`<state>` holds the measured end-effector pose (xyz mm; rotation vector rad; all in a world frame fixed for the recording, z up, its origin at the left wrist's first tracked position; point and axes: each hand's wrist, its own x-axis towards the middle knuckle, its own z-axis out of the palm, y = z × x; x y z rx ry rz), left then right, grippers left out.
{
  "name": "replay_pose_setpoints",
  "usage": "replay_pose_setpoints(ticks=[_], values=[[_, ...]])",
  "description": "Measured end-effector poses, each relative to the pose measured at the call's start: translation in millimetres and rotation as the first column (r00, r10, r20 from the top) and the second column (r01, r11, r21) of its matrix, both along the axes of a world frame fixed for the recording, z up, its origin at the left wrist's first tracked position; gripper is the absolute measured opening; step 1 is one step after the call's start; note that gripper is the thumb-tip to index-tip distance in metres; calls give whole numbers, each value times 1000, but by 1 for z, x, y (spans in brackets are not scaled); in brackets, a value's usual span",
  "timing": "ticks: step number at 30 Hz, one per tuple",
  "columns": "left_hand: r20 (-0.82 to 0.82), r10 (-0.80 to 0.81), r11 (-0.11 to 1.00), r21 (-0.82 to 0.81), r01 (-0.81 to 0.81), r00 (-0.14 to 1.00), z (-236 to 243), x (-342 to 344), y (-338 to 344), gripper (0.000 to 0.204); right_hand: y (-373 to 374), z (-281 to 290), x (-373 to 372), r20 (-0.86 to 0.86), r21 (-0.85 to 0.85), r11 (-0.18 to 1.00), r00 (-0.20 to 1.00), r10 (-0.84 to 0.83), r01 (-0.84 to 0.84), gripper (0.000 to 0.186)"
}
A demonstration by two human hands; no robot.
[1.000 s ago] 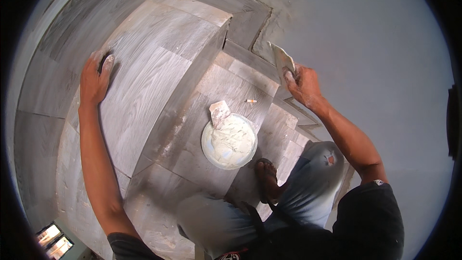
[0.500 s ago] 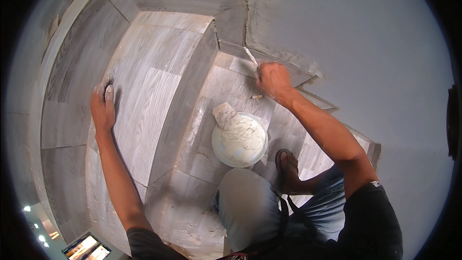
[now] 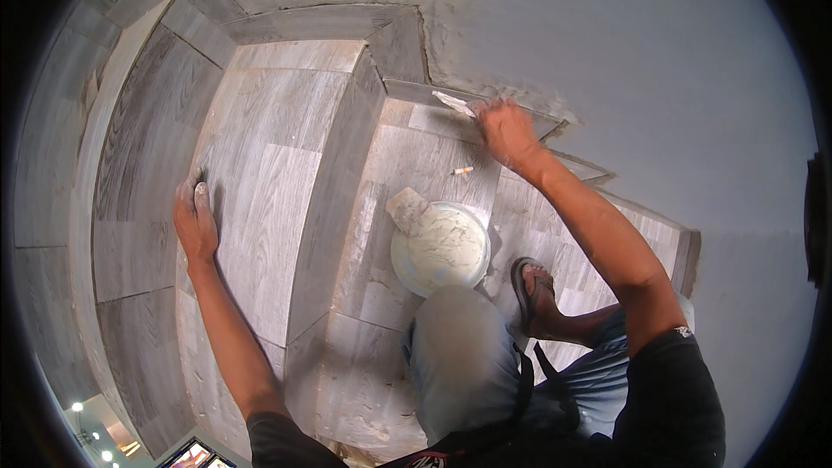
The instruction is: The person sits on tiled stairs and applies a white grout-like substance into the gaps between tiles using a small trowel. They repeatedly scoop material from a bucket and smooth it into the joints.
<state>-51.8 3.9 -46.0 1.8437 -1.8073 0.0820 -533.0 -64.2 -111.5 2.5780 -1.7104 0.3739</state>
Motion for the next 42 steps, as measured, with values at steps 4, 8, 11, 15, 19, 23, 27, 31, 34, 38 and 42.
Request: replay_pose_setpoints(ticks=[4, 8, 11, 15, 19, 23, 27, 31, 34, 38, 42], values=[[-15, -13, 1000, -16, 13, 1000, -2, 2, -1, 34, -17, 2, -5, -45, -15, 1000, 999, 5, -6, 16], [-29, -15, 1000, -10, 15, 999, 1, -1, 0, 34, -24, 7, 3, -109, -48, 998, 993, -34, 29, 14], [-37, -17, 1000, -4, 17, 999, -3, 5, 1, 35, -29, 15, 12, -132, -31, 999, 991, -37, 33, 13], [-46, -16, 1000, 23, 17, 999, -2, 7, -1, 37, -35, 17, 16, -162, -1, 998, 985, -56, 57, 13], [-44, -31, 999, -24, 30, 999, -4, 5, -2, 31, -36, 19, 15, -134, 10, 997, 988, -79, 81, 13], [-64, -1, 1000, 11, 2, 998, -1, 6, 1, 36, -21, 38, 14, -104, -6, 996, 991, -89, 89, 11], [-51, -5, 1000, -18, 4, 999, -4, 4, -1, 32, -3, 48, 16, -82, 38, 991, 989, -127, 130, 12], [-71, -15, 1000, -19, 14, 997, -5, 5, -2, 33, 24, 66, 16, 123, 297, 938, 967, -223, 179, 19], [-25, -26, 999, -33, 25, 999, -5, 7, -2, 32, 49, 68, 15, 220, 491, 867, 950, -220, 87, 26], [-65, -25, 998, -54, 22, 998, -10, 9, -3, 32, 70, 48, 6, 230, 743, 669, 932, -279, 17, 33], [-55, 10, 999, -44, -12, 998, -15, 12, -4, 33, 89, 15, -2, 207, 810, 587, 930, -302, 10, 34]])
